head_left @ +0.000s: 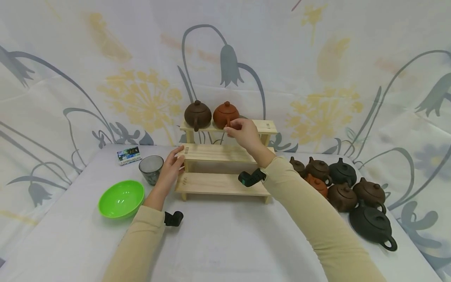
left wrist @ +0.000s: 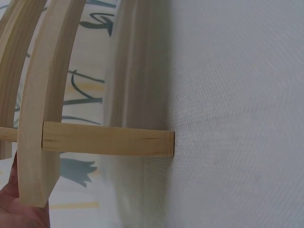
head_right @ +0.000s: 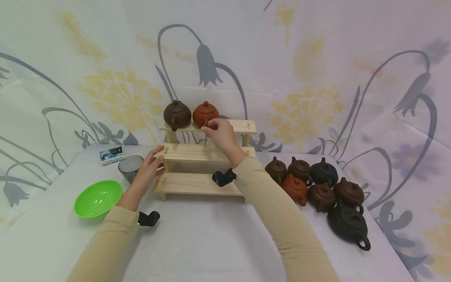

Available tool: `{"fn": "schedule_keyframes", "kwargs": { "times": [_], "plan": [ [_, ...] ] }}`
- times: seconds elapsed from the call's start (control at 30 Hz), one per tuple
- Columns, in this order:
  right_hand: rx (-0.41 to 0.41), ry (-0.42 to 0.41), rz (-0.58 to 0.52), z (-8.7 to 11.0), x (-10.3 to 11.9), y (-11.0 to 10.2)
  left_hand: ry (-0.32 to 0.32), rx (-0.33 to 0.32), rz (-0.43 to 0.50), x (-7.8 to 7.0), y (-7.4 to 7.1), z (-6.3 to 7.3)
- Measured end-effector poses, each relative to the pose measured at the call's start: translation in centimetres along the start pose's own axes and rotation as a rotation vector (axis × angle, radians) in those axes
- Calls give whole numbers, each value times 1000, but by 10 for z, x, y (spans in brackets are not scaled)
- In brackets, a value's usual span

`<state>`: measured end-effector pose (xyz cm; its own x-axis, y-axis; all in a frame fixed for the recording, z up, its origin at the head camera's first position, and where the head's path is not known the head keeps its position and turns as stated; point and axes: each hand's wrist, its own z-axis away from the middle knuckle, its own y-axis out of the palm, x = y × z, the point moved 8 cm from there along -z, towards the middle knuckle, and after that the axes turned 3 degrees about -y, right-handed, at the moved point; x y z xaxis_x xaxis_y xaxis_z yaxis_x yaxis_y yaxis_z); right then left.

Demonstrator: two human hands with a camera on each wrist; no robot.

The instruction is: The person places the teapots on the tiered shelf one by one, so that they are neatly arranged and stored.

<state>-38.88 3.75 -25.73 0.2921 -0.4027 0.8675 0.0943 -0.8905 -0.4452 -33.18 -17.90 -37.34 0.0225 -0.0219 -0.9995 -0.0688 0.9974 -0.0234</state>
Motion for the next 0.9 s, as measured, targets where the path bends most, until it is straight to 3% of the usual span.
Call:
{"fn": "schedule_keyframes", "kwargs": {
  "times": [0.27, 0.47, 0.9],
  "plan": [
    [-55, -27, -17, 5, 0, -9, -4, -2, -9, 0, 0, 1],
    [-82, -39, -119, 12, -3, -19, 0, 3, -7, 0, 0, 0],
    [-74, -8, -233, 34, -27, -46, -2, 4, -29, 2, 0, -2]
  ]
}}
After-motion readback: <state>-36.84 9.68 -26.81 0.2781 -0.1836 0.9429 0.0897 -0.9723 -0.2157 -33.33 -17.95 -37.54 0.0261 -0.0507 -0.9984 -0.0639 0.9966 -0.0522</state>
